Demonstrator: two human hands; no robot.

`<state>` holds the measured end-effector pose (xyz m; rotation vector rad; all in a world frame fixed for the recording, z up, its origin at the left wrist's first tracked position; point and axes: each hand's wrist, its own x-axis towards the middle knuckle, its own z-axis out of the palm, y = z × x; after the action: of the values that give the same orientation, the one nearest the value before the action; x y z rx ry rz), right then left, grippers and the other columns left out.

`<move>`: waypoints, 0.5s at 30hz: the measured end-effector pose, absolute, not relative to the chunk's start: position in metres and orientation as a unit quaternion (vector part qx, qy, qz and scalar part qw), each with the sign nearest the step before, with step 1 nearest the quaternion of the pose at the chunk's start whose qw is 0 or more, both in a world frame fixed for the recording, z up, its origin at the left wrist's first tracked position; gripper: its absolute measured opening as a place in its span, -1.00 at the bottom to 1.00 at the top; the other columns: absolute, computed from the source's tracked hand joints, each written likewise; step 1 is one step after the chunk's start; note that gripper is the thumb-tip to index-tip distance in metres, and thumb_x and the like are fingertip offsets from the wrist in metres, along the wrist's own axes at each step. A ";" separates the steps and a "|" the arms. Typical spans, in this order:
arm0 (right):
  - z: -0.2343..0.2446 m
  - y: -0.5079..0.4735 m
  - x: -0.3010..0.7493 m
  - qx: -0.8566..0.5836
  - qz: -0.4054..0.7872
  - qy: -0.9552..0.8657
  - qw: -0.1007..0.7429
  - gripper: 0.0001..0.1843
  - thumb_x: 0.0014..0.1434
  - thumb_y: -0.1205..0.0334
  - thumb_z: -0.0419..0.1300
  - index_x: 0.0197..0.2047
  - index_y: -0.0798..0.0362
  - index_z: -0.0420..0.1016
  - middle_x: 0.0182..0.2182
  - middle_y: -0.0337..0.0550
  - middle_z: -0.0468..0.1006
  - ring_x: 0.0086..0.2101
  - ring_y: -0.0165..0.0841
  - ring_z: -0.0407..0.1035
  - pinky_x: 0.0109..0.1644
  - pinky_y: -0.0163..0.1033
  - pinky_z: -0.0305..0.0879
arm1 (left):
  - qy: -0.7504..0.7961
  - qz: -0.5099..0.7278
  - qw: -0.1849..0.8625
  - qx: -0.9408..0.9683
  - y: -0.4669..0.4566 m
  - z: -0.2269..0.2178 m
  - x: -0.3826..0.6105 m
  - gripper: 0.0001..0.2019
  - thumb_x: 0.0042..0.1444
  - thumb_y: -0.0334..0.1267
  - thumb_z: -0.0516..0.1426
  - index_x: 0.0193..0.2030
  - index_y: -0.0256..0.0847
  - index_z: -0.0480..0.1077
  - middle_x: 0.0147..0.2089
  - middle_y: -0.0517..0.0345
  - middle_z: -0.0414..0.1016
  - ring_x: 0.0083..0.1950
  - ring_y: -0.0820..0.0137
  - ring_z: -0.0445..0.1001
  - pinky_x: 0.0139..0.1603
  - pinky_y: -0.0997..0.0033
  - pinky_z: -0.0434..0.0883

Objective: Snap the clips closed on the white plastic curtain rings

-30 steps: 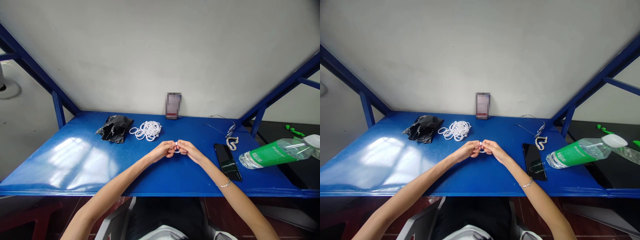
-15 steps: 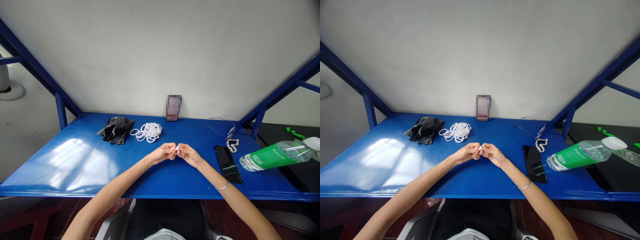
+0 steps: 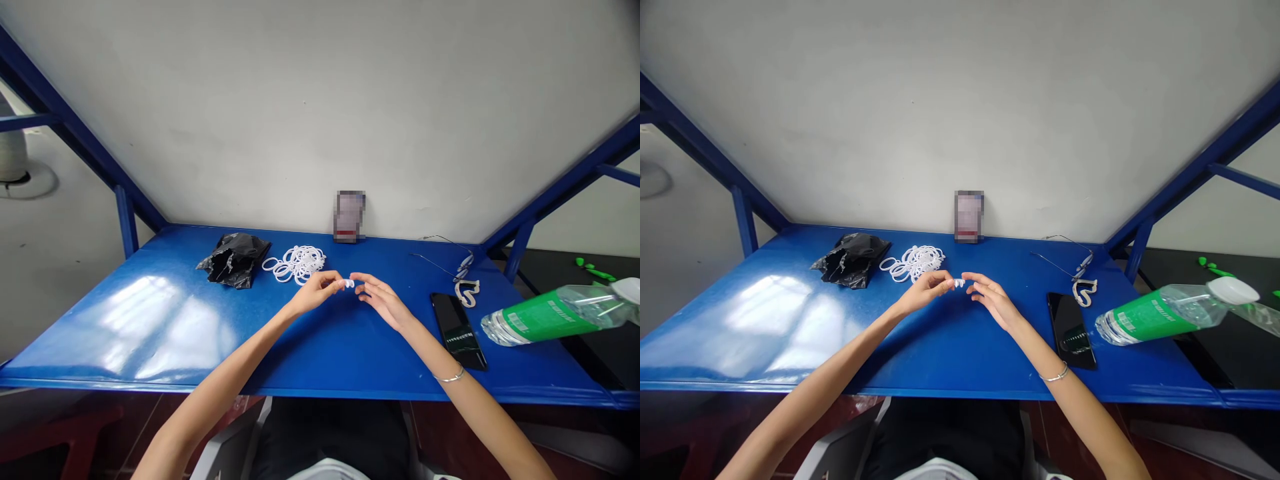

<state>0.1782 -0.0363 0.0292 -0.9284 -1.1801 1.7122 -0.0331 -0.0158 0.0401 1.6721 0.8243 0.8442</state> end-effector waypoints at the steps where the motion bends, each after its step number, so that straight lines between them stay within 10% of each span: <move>1: 0.029 -0.035 0.180 -0.378 0.678 -0.467 0.424 -0.63 0.11 0.05 0.28 -0.01 -0.09 0.54 -0.01 -0.12 0.46 -0.16 -0.36 0.32 -0.12 -0.27 0.23 | 0.371 0.368 0.456 0.720 -0.012 0.042 -0.038 -0.61 0.22 0.06 0.07 -0.35 -0.27 0.40 -0.46 0.20 0.31 -0.43 0.49 0.22 -0.40 0.48 0.13; 7: 0.024 -0.033 0.183 -0.398 0.685 -0.438 0.424 -0.74 0.09 0.12 0.28 -0.13 -0.05 0.58 -0.15 -0.17 0.49 -0.24 -0.42 0.33 -0.16 -0.31 0.23 | 0.539 0.349 0.064 0.764 0.014 0.032 -0.066 -0.77 0.30 -0.18 0.04 -0.25 -0.22 0.46 -0.18 0.05 0.44 -0.37 0.46 0.35 -0.37 0.47 0.19; 15: 0.019 -0.032 0.181 -0.406 0.684 -0.458 0.397 -0.75 0.08 0.12 0.29 -0.16 -0.01 0.58 -0.24 -0.18 0.50 -0.29 -0.43 0.31 -0.17 -0.28 0.20 | 0.576 0.244 -0.025 0.780 0.025 0.014 -0.075 -0.76 0.32 -0.15 0.01 -0.13 -0.17 0.47 -0.01 0.03 0.40 -0.38 0.46 0.41 -0.45 0.47 0.22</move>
<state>0.1811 -0.0317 0.0189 -1.0283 -1.1597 1.7333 -0.0753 0.0252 0.0142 2.4898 1.8380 0.7798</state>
